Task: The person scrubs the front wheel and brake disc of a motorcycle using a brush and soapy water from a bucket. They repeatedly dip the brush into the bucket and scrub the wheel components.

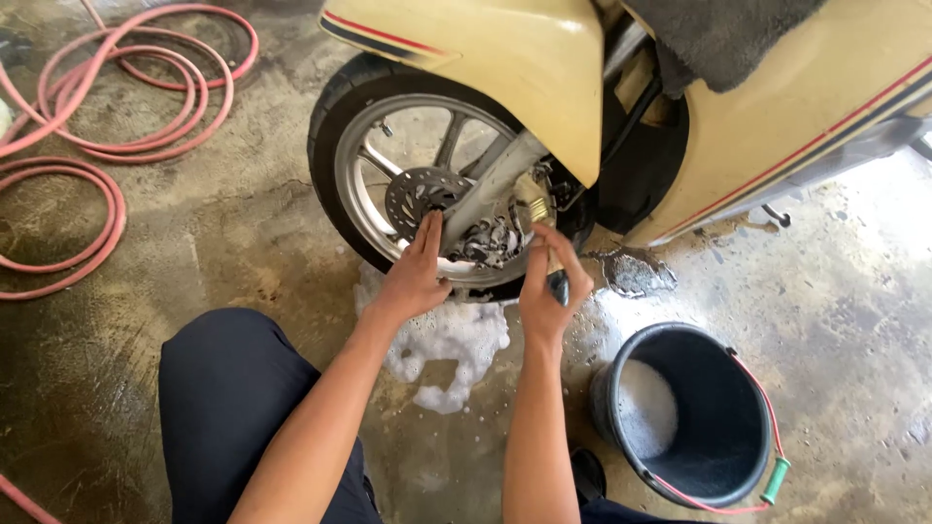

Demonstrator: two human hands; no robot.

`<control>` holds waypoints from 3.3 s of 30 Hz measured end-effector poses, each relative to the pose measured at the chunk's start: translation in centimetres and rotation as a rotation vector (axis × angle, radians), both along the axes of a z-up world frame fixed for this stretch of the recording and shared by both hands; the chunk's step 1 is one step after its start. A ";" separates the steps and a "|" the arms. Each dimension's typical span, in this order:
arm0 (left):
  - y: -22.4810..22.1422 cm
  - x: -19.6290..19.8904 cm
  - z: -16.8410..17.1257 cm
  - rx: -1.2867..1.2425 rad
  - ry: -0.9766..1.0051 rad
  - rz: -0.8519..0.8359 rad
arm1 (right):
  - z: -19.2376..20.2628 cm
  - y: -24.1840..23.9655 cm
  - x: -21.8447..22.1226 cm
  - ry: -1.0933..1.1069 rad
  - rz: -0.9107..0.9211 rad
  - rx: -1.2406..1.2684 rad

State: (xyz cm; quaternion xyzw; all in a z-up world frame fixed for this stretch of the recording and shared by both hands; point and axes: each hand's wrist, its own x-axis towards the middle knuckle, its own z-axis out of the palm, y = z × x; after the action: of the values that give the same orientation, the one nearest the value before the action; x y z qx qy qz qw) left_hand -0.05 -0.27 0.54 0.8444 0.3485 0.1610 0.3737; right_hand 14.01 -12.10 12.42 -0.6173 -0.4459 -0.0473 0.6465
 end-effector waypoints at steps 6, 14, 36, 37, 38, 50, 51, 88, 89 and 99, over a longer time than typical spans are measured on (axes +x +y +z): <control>0.1 0.1 -0.1 0.015 0.049 0.004 | -0.6 0.2 0.5 0.037 -0.037 -0.009; 0.2 0.3 -0.1 0.003 0.067 0.008 | 0.1 0.2 0.2 0.048 -0.057 -0.041; 0.1 0.1 -0.4 0.011 -0.009 -0.008 | -3.4 0.7 1.6 -0.026 0.019 0.005; 0.1 0.2 -0.4 0.009 -0.009 -0.008 | -2.8 0.5 1.2 -0.026 0.019 0.004; 0.1 0.2 -0.5 0.009 -0.005 -0.003 | -2.2 0.3 0.7 0.065 0.036 -0.026; -0.2 1.2 -0.9 0.214 0.112 0.077 | -0.8 -1.3 2.3 0.176 0.048 -0.196; -0.5 1.4 -0.4 0.249 0.112 0.111 | 0.2 -1.9 2.4 0.222 0.020 -0.210; -16.9 15.0 -3.1 0.352 0.221 -0.767 | -22.4 -25.5 19.9 0.856 -0.420 -0.999; -16.9 14.8 -3.2 0.355 0.219 -0.766 | -23.7 -25.5 20.2 0.828 -0.413 -1.070; -16.5 14.6 -1.5 0.310 0.199 -0.744 | -23.8 -26.0 20.6 0.761 -0.514 -0.978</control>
State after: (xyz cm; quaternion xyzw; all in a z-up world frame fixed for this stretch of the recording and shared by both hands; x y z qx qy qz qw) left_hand 14.55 -16.73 -0.97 0.9705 0.0258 -0.0170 0.2392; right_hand 34.60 -38.09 -11.33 -0.8993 0.0040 0.2287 0.3727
